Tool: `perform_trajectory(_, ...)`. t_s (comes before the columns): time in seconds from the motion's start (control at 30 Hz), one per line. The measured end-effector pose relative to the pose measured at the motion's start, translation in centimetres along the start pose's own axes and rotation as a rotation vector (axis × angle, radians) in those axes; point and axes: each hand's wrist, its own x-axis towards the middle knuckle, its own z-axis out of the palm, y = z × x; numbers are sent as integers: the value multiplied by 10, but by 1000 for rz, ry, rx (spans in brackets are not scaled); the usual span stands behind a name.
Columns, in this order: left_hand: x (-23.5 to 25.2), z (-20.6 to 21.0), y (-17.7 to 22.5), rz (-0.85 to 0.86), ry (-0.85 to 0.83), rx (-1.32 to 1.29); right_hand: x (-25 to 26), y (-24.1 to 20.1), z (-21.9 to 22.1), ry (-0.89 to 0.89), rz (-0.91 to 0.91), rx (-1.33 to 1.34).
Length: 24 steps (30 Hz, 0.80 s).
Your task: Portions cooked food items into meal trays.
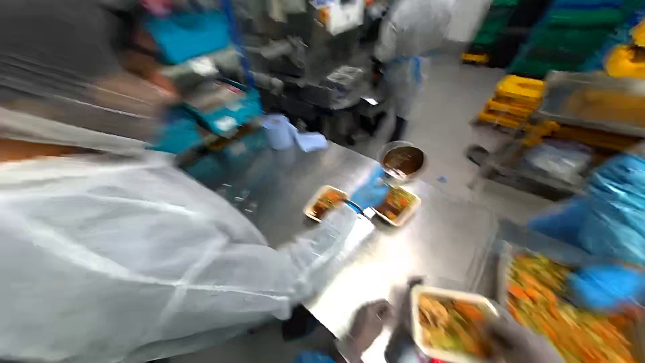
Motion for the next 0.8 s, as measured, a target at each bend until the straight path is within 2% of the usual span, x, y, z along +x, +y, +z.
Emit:
perform_trajectory(0.13,-4,2,10,-47,-33,25,-42,42,-18,313,-4,404)
perform_trajectory(0.2,0,-2,3,-50,-15,80,-65,59,-9,415,40,635)
perform_trajectory(0.23,1,-3,-1,-55,-14,88,-75,73,1,453,102,667)
perform_trajectory(0.3,4,-5,-10,-61,-24,106,-90,111,31,441,344,592)
perform_trajectory(0.37,6,-4,-16,-53,-33,129,-93,155,75,330,605,380)
perform_trajectory(0.47,9,-3,-15,-64,-54,165,-83,198,139,178,799,200)
perform_trajectory(0.53,14,-1,-14,-80,-59,179,-83,199,149,234,796,190)
perform_trajectory(0.63,19,4,-11,-72,-69,178,-86,180,124,376,734,226)
perform_trajectory(0.8,15,11,0,-58,-68,167,-96,97,72,582,342,295)
